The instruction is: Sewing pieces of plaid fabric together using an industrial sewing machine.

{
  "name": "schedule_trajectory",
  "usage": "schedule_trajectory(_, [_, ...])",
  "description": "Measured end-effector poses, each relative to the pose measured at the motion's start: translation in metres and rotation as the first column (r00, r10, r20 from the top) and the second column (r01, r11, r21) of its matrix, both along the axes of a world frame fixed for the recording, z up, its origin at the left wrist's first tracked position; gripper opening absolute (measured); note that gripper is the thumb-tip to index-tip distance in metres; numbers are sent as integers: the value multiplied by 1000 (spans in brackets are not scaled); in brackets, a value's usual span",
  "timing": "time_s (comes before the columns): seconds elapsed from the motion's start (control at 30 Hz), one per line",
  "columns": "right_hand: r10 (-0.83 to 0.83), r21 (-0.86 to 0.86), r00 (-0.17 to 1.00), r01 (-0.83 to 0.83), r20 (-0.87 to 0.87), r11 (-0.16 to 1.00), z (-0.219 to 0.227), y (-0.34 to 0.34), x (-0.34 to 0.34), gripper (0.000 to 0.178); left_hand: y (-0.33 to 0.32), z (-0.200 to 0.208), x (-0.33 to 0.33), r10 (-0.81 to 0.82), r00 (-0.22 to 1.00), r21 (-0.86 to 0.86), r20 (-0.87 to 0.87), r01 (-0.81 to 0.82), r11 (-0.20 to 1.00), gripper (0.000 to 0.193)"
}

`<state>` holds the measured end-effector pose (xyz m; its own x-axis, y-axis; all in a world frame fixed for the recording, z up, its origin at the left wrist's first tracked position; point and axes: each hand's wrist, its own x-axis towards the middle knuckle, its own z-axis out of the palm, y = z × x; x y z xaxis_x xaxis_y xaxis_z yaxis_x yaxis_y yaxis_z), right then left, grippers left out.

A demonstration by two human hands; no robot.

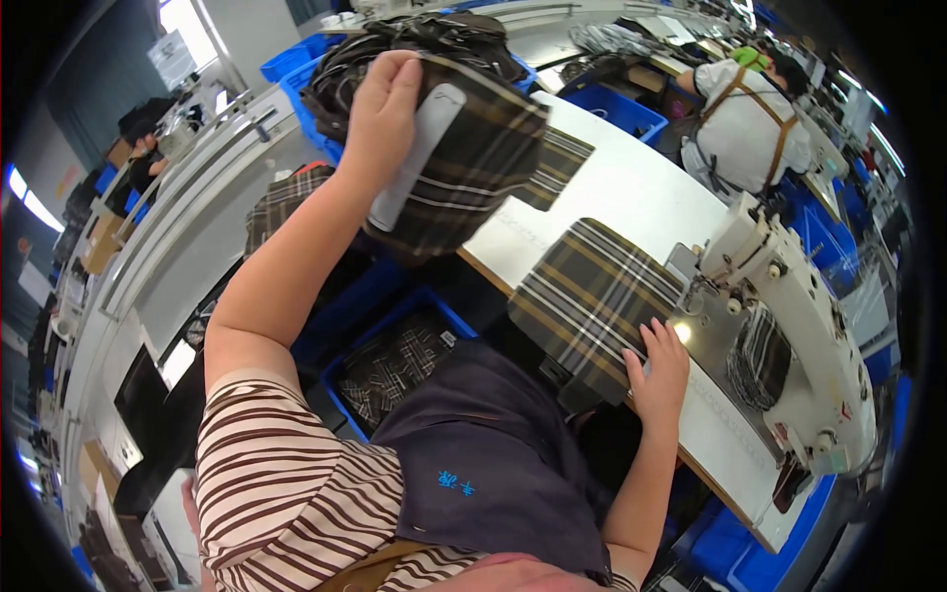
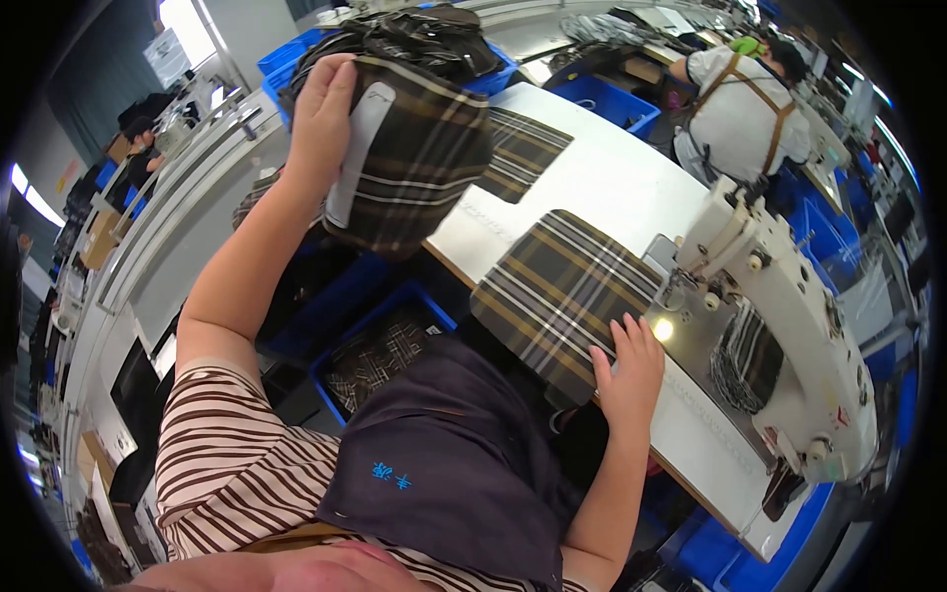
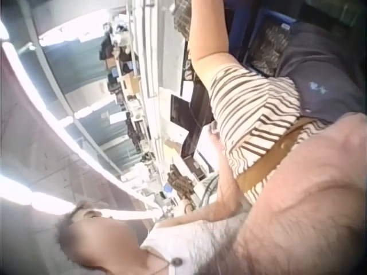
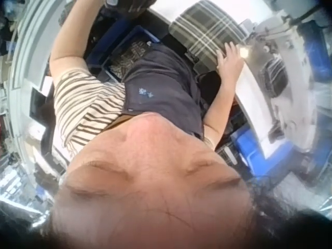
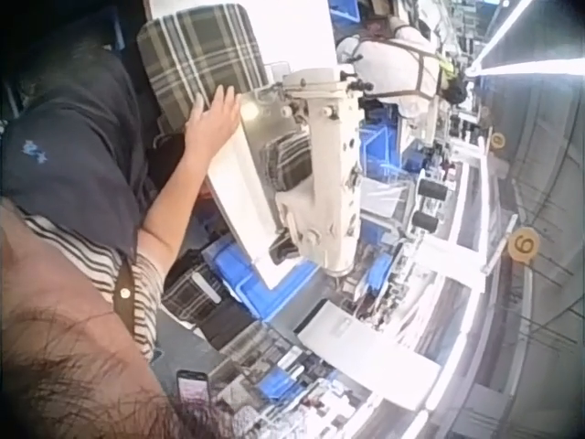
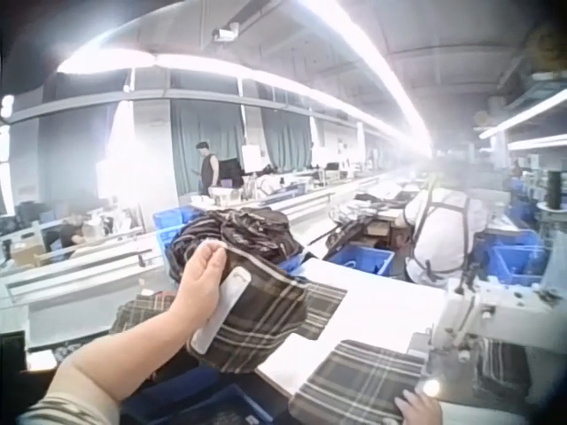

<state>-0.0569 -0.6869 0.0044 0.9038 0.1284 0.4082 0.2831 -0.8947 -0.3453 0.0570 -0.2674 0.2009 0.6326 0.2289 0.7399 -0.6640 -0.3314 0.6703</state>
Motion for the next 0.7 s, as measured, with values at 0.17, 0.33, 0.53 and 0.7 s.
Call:
schedule_trajectory(0.17, [94,-8,995,-93,25,996,3,1,1,41,-115,-28,46,-407,797,-360,-445,257,897,26])
schedule_trajectory(0.33, [10,-164,989,-34,-146,986,1,-2,4,32,-167,-138,103,-209,613,-92,-762,217,972,35])
schedule_trajectory(0.53, [82,-118,996,-86,-43,989,2,-2,0,27,-214,-186,109,7,932,624,-362,237,745,39])
schedule_trajectory(0.7, [75,-130,995,-82,-58,988,5,-1,1,27,-275,-198,84,-379,855,663,-353,515,544,39])
